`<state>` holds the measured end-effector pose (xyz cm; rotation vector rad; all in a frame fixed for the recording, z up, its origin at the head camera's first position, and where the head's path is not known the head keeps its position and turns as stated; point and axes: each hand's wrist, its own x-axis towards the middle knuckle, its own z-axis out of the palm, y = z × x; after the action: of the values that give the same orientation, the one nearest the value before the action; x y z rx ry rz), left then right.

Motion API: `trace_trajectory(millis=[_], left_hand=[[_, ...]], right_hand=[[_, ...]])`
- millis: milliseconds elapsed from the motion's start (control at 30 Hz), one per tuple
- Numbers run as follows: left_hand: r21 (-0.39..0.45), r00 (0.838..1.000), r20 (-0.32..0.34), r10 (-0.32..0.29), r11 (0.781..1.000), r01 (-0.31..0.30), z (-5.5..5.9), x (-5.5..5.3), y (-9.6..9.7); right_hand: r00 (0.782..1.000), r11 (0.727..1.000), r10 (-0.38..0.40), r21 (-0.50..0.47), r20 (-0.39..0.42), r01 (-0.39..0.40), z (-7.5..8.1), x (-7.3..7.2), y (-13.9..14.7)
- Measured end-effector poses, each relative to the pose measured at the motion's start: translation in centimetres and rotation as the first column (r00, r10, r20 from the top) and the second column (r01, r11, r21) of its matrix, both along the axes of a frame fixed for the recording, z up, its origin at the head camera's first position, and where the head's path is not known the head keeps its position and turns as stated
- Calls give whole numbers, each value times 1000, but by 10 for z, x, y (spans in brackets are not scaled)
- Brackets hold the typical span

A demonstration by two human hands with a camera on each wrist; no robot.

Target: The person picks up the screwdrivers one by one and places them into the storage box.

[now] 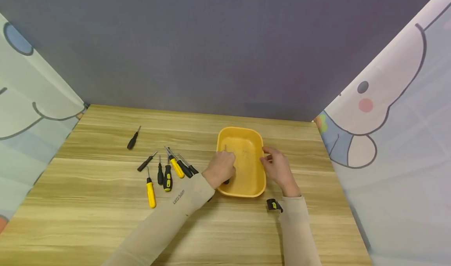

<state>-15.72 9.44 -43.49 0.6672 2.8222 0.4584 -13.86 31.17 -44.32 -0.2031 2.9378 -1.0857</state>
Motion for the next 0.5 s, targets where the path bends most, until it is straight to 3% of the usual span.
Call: trace_trajectory(millis=[233,500], left_hand=[[105,998,-56,-37,994,43,8,1,-8],[172,976,-200,-83,978,118,29,20,-35]], right_hand=[[1000,1000,4,7,-13,-4,5,-4,-1],[1000,1000,8,8,-6,-8,2,0,-1]])
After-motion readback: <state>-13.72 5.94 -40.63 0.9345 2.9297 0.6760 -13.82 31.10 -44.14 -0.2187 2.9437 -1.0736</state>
